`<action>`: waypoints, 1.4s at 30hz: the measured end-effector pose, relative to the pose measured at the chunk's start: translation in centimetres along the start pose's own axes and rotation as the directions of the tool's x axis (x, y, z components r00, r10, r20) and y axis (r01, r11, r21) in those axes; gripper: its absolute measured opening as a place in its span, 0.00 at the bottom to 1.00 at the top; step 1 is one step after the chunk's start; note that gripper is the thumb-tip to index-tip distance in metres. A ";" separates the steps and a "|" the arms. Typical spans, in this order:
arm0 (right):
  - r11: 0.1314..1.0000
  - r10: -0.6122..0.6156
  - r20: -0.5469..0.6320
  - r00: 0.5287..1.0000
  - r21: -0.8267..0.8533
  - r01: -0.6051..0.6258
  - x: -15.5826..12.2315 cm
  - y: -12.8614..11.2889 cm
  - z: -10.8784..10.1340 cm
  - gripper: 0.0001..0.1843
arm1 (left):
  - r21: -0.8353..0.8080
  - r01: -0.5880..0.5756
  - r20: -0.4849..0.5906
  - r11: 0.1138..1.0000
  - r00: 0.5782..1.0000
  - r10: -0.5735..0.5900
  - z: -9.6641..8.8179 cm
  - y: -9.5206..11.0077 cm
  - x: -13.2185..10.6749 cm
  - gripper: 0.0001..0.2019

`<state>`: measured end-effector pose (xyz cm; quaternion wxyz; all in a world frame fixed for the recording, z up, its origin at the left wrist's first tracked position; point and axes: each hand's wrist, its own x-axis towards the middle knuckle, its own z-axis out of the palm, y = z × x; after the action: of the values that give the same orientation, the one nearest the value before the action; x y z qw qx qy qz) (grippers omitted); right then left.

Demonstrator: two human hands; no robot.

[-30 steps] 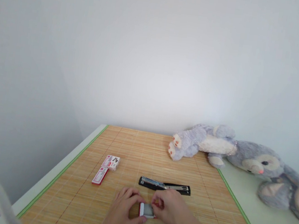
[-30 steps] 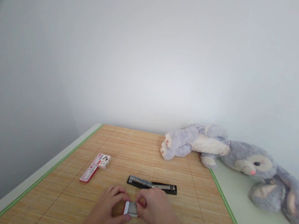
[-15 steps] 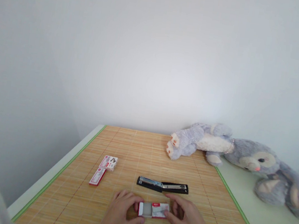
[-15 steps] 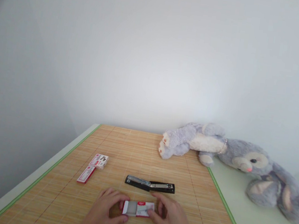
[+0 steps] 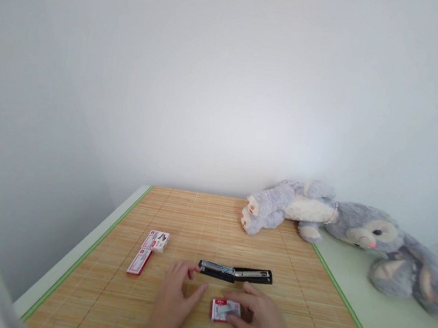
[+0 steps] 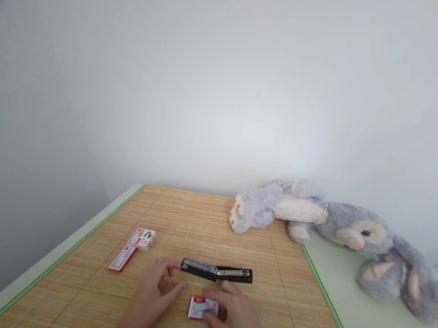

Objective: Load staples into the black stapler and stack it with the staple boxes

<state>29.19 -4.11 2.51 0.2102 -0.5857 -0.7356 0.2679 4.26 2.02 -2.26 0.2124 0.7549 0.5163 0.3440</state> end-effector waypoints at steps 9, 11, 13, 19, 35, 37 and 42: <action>0.981 -0.175 -0.162 0.971 0.055 0.186 3.0 -1.6 0.4 0.11 | 0.067 -0.108 0.169 0.992 0.981 0.095 -0.5 -0.5 3.3 0.15; 0.980 -0.175 -0.208 0.962 0.053 0.190 3.8 -1.7 0.2 0.11 | 0.058 -0.119 0.186 0.991 0.977 0.106 -0.4 -0.1 2.6 0.15; 0.981 -0.169 -0.211 0.963 0.053 0.184 4.3 -1.7 0.1 0.11 | 0.045 -0.118 0.199 0.992 0.974 0.107 -0.3 0.2 1.8 0.16; 0.982 -0.167 -0.148 0.975 0.061 0.178 4.5 -1.7 0.8 0.09 | 0.005 -0.093 0.184 0.996 0.979 0.090 -0.2 0.6 1.1 0.15; 0.989 -0.117 -0.146 0.982 -0.105 0.102 3.8 -1.3 -0.6 0.06 | -0.015 -0.069 0.170 0.998 0.983 0.070 -0.4 0.9 1.3 0.15; 0.984 -0.120 -0.114 0.986 -0.146 0.103 3.6 -1.7 -0.5 0.05 | -0.020 -0.068 0.168 0.997 0.983 0.070 -0.4 1.0 1.3 0.15; 0.977 -0.156 -0.028 0.987 -0.152 0.150 2.9 -2.7 -1.0 0.15 | -0.021 -0.073 0.169 0.997 0.983 0.075 -0.4 1.0 1.3 0.15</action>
<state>27.17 -1.62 5.02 0.2004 -0.5466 -0.7921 0.1833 4.91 2.82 -0.93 0.2484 0.7986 0.4654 0.2898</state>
